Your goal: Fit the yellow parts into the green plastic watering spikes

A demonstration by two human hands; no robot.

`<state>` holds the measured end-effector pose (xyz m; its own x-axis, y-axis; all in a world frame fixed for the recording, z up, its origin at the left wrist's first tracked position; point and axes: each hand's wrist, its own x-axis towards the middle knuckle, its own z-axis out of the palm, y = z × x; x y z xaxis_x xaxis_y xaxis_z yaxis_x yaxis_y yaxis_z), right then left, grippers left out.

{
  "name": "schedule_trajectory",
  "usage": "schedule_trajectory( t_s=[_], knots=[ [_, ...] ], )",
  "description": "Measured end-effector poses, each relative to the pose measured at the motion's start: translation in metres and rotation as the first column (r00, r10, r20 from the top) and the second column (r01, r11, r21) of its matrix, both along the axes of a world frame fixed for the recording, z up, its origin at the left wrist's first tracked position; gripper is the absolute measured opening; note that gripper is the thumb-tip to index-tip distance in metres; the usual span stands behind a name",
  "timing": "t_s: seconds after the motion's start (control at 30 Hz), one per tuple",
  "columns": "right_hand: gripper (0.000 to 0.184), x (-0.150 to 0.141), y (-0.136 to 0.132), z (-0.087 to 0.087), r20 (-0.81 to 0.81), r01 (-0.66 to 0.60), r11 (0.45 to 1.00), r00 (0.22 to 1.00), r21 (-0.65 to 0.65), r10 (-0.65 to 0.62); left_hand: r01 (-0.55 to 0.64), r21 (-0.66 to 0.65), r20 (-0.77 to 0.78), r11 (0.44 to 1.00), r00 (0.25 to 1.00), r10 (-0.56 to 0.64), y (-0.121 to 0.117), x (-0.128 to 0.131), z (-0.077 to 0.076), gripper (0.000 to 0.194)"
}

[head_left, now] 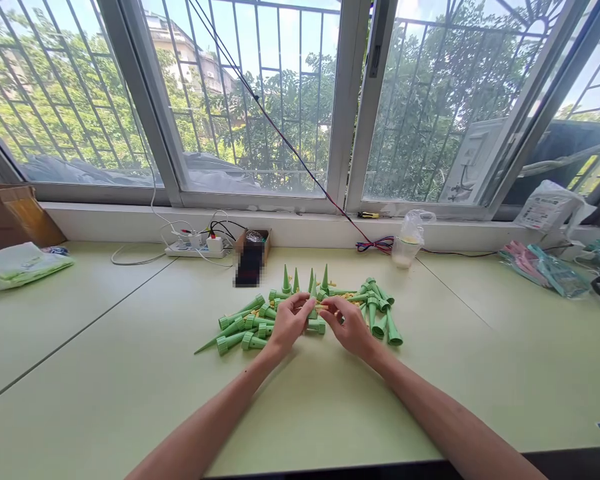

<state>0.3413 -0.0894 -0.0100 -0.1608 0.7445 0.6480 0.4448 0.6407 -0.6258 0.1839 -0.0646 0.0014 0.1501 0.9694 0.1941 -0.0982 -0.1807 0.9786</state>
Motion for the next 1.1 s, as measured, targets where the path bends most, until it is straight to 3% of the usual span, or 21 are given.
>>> schedule_trajectory(
  t_s=[0.17,0.5,1.1],
  knots=[
    [0.019,0.0003,-0.0013,0.0004,-0.017,-0.076,0.997,0.997,0.003,0.076,0.015,-0.087,0.031,0.996,0.999,-0.012,0.0003,-0.0016,0.0013,0.033],
    [0.013,0.0013,-0.0002,-0.0007,0.023,-0.043,0.997,0.999,0.064,0.041,0.065,-0.096,0.012,0.993,0.998,-0.064,-0.0019,-0.0017,0.0039,0.034],
    [0.03,0.0011,0.001,-0.0025,0.038,0.057,0.997,0.998,0.049,-0.059,0.088,0.168,-0.125,0.982,0.99,-0.067,-0.0041,0.0007,0.0009,0.03]
  ],
)
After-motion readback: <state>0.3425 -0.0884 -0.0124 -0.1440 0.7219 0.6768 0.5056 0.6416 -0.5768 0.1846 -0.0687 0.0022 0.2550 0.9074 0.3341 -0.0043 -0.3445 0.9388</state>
